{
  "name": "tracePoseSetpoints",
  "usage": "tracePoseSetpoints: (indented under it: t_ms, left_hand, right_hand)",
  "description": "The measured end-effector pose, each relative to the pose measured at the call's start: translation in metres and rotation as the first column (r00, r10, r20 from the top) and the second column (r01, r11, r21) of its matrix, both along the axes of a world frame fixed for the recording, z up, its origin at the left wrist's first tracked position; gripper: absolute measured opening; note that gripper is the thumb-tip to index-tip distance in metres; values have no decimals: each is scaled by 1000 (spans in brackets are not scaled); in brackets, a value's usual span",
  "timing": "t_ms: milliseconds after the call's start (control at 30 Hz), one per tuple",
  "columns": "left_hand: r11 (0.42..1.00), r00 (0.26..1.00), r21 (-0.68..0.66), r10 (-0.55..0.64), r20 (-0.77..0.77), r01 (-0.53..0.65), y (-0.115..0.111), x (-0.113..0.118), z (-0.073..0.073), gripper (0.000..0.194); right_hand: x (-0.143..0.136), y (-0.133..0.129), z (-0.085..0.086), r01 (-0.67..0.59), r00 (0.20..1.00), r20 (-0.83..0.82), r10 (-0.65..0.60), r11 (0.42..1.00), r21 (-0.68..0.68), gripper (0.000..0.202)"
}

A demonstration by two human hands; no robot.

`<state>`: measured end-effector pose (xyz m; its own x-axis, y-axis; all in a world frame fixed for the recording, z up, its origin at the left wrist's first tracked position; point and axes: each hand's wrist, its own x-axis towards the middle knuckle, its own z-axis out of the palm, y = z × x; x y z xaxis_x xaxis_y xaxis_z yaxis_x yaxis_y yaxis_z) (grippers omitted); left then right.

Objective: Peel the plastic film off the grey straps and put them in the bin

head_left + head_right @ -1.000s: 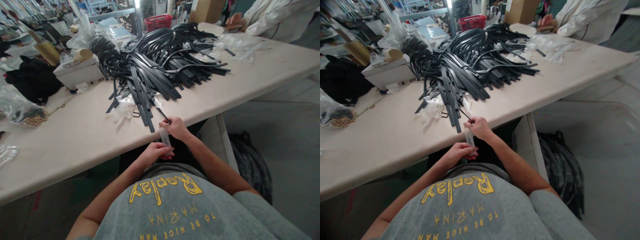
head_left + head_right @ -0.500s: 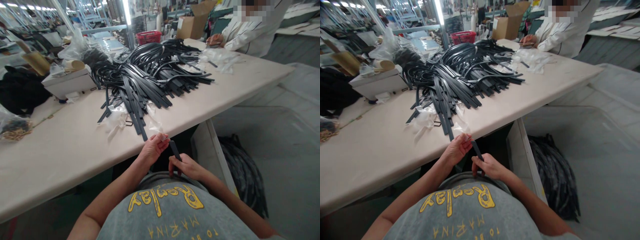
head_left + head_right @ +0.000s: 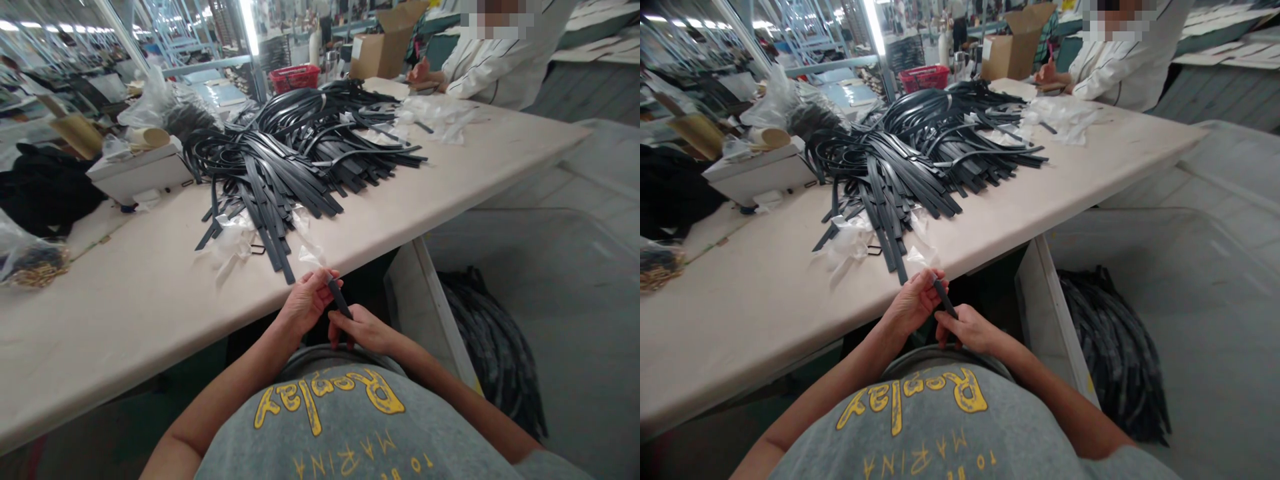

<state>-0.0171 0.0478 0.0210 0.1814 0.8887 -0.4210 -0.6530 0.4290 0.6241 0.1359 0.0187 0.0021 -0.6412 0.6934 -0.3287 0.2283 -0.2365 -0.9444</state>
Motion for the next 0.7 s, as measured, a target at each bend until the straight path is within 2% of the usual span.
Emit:
tracePoseSetpoints:
  t_ms: [167, 300, 367, 467, 533, 600, 700]
  left_hand:
    - [996, 996, 46, -75, -55, 77, -9, 3, -3, 35]
    - [968, 964, 73, -227, -139, 238, -21, 3, -7, 38]
    - [979, 968, 104, -155, -197, 178, -21, -2, -8, 36]
    - [986, 978, 156, 95, -185, -66, -17, -12, -8, 32]
    - [982, 978, 141, 146, -146, -126, -17, -14, -9, 32]
    - [989, 987, 124, 93, -133, -77, -23, -9, -9, 33]
    - [981, 987, 148, -111, -116, 127, -37, 6, -3, 33]
  right_hand:
    - [-8, 6, -1, 1, 999, -43, -4, 998, -60, 65]
    - [-10, 7, 6, 18, 995, -100, -28, 995, -97, 61]
    - [0, 0, 12, 25, 997, -76, -26, 999, -24, 55]
    - [25, -19, 16, 79, 996, 39, -86, 986, 146, 42]
    - [39, -30, 15, 131, 984, 99, -149, 977, 166, 44]
    - [43, -34, 15, 176, 974, 119, -194, 973, 148, 47]
    - [34, -29, 20, 227, 965, 85, -249, 952, 207, 46]
